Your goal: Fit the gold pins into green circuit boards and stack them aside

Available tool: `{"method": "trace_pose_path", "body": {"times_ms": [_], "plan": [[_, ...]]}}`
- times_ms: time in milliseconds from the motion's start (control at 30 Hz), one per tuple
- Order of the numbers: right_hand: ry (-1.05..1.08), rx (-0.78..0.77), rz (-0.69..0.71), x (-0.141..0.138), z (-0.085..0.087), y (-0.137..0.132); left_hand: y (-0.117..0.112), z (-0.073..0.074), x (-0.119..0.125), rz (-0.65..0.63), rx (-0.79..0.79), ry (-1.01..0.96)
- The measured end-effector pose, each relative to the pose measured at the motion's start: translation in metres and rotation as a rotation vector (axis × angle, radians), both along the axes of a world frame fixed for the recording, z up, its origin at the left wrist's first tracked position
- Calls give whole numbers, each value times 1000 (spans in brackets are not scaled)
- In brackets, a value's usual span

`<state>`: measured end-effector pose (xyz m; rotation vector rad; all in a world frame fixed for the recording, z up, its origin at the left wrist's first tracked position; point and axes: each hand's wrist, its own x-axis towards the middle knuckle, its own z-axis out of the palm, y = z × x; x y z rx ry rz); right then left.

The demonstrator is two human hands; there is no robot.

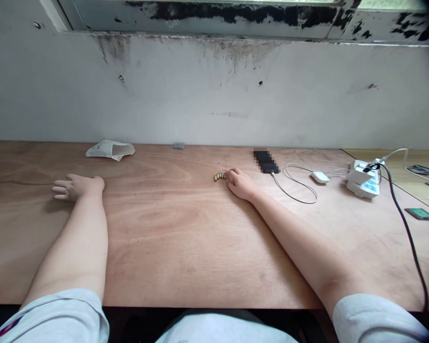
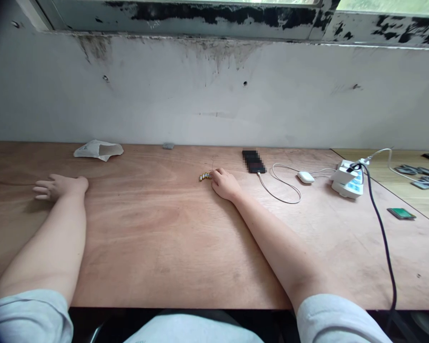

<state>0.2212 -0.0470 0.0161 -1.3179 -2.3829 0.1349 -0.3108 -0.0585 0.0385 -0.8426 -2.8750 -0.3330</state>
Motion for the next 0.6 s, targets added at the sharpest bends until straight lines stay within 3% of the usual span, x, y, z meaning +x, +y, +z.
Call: {"method": "trace_pose_path", "body": {"times_ms": [67,100,200,300,433,600], "plan": [[1,3,6,0,0,0,4,-2,-4,193,4,-52],[0,3,10,0,1,0,7,-4,-6,212,-13,-75],[-1,-4,15,0,2,0,14,-8,-2,91,-105,-52],[-1,-1,11,-1,3,0,19,-8,20,-77,-176,56],[-6,0,1,-2,3,0,26,-6,69,-366,-203,188],[-2,9,-10,-2,3,0,29,-11,143,-588,-142,242]]}}
